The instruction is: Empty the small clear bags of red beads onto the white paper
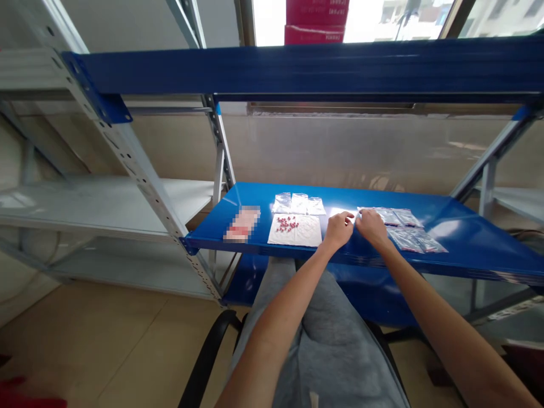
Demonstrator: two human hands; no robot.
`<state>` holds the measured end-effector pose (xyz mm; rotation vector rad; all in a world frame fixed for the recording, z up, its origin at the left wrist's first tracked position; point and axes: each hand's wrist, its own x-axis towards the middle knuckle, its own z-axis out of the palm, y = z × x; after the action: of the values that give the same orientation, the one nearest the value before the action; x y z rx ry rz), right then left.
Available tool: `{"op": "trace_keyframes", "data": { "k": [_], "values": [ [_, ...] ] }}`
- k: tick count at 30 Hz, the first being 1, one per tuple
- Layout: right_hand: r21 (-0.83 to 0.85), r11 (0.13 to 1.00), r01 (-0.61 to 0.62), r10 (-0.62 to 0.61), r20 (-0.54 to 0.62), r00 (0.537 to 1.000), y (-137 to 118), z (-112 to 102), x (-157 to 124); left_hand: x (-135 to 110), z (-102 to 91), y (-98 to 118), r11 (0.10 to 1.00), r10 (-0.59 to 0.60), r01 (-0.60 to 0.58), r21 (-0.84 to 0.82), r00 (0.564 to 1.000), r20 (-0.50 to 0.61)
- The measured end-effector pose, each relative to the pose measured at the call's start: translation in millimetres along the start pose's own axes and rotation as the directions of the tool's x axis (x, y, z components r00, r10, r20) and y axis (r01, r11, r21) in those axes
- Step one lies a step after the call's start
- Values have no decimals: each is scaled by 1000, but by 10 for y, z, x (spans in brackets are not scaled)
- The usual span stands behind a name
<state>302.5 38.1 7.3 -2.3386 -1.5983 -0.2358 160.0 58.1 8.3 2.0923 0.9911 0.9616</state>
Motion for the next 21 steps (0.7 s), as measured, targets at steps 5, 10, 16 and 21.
{"op": "trace_keyframes", "data": {
  "k": [5, 10, 16, 21],
  "values": [
    [78, 997, -28, 23, 64, 998, 102, -53, -144, 219, 294, 114, 996, -69, 68, 62, 998, 12],
    [221, 972, -81, 87, -15, 996, 25, -75, -459, 327, 345, 200, 982, -147, 142, 124, 989, 31],
    [421, 901, -104, 162, -106, 981, -147, -187, -725, 141, 94, 243, 975, -183, 174, 141, 982, 53],
    [758, 645, -98, 251, -89, 964, -376, -489, -846, -362, -386, 415, 995, -96, 96, -1, 992, -79]
  ]
}}
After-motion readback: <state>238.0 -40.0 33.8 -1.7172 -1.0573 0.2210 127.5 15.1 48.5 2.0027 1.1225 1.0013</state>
